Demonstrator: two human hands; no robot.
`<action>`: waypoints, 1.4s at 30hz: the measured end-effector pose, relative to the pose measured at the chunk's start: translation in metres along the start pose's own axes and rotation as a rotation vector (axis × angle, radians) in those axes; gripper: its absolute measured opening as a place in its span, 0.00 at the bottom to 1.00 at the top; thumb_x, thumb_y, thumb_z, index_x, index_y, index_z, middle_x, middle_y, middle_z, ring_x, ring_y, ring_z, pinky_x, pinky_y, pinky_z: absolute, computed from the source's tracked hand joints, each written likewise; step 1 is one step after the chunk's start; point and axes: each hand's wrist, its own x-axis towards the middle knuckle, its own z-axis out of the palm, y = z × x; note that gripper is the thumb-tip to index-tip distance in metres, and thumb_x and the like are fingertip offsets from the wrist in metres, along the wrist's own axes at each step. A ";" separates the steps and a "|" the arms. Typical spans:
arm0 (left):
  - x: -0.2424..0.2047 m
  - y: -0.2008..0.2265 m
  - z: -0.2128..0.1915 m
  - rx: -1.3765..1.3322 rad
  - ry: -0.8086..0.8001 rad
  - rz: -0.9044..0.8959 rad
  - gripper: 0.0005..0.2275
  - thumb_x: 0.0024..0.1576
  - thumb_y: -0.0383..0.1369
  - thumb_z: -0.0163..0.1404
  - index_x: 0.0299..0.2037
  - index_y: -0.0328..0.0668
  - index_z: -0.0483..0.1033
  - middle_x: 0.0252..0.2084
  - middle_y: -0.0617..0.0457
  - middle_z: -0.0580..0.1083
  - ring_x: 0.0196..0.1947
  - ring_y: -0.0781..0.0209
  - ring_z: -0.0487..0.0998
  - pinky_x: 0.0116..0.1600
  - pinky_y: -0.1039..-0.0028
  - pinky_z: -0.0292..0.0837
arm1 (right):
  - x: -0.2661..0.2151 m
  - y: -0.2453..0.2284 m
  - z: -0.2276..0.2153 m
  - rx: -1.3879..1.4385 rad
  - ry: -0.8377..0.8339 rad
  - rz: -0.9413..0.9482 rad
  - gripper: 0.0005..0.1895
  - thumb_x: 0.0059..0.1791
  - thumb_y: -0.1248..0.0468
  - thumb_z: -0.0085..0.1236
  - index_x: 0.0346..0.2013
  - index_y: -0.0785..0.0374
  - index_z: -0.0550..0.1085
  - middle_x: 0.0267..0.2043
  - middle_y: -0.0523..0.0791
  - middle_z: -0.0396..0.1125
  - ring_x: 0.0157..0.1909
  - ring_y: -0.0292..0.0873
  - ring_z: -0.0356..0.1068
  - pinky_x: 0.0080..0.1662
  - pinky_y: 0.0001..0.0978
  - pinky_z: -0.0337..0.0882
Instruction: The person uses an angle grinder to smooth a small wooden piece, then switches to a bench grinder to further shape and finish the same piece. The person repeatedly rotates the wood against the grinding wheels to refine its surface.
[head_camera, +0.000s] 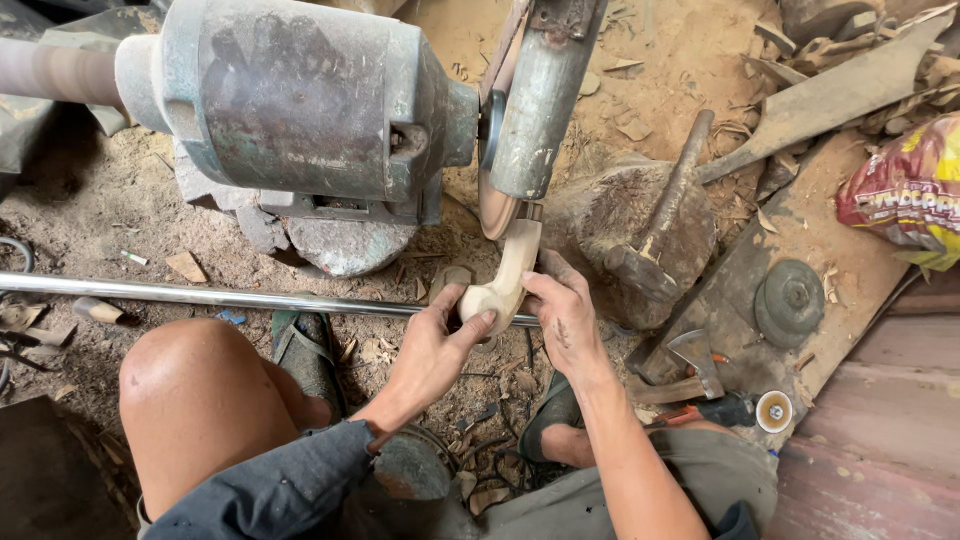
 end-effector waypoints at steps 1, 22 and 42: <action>0.003 0.003 0.000 -0.026 -0.009 -0.019 0.23 0.59 0.37 0.53 0.61 0.33 0.67 0.44 0.44 0.81 0.41 0.60 0.83 0.46 0.73 0.77 | 0.004 -0.002 0.001 0.018 -0.009 -0.010 0.23 0.48 0.65 0.53 0.57 0.71 0.70 0.50 0.50 0.71 0.49 0.43 0.73 0.51 0.38 0.74; 0.040 0.010 -0.008 -0.565 -0.052 0.047 0.13 0.62 0.31 0.51 0.52 0.28 0.73 0.44 0.46 0.79 0.38 0.63 0.81 0.41 0.74 0.77 | 0.045 -0.019 0.014 -0.037 -0.092 -0.138 0.20 0.48 0.65 0.60 0.53 0.72 0.72 0.51 0.51 0.72 0.54 0.44 0.70 0.60 0.39 0.67; 0.014 -0.004 -0.011 -0.556 -0.090 -0.063 0.16 0.60 0.32 0.49 0.56 0.32 0.71 0.45 0.45 0.79 0.39 0.60 0.81 0.50 0.69 0.79 | 0.022 -0.002 0.012 -0.170 -0.037 -0.117 0.28 0.43 0.58 0.63 0.53 0.70 0.72 0.52 0.52 0.72 0.57 0.48 0.69 0.64 0.50 0.64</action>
